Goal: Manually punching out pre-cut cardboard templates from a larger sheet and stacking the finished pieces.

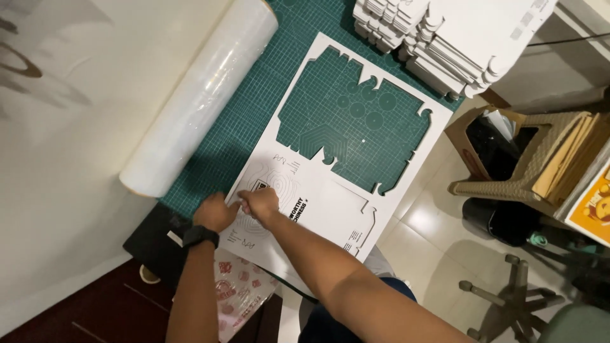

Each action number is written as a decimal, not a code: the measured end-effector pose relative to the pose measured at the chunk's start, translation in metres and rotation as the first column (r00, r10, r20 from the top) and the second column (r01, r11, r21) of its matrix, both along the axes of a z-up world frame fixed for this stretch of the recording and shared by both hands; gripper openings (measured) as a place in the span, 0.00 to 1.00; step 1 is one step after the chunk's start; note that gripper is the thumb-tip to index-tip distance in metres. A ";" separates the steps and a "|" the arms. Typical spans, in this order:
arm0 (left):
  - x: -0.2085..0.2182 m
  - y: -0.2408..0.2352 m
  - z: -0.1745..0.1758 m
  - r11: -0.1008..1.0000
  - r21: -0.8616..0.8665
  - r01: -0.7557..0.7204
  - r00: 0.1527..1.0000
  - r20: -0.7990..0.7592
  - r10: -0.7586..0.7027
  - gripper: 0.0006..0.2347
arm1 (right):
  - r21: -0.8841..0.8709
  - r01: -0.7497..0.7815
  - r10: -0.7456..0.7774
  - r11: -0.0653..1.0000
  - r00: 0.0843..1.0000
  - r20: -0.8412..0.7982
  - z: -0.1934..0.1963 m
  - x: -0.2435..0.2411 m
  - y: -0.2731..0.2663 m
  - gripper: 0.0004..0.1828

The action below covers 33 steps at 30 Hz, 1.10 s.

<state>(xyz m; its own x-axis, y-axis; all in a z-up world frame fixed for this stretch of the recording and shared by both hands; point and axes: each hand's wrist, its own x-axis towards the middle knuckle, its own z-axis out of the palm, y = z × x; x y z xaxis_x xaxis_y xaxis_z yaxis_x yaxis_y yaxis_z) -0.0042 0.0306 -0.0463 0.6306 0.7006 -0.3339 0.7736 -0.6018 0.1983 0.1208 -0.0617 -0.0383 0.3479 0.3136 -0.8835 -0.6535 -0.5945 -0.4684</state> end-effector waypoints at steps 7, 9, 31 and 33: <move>-0.028 -0.030 0.009 0.989 0.014 -0.147 0.955 -0.259 0.145 0.20 | 0.126 -0.503 0.503 0.855 0.864 0.033 0.009 0.005 -0.013 0.15; -0.034 -0.038 -0.012 0.950 0.300 -0.091 0.971 -0.186 0.152 0.20 | 0.126 -0.517 0.517 0.847 0.855 0.034 0.008 0.006 -0.011 0.17; -0.030 -0.078 0.032 0.923 0.369 0.114 0.993 -0.062 -0.098 0.08 | -0.068 -0.477 0.479 0.876 0.878 0.008 0.022 0.000 0.002 0.18; -0.029 -0.085 0.029 0.814 0.523 0.252 0.960 -0.029 -0.278 0.08 | -0.124 -0.521 0.527 0.844 0.849 0.022 0.045 0.007 0.008 0.25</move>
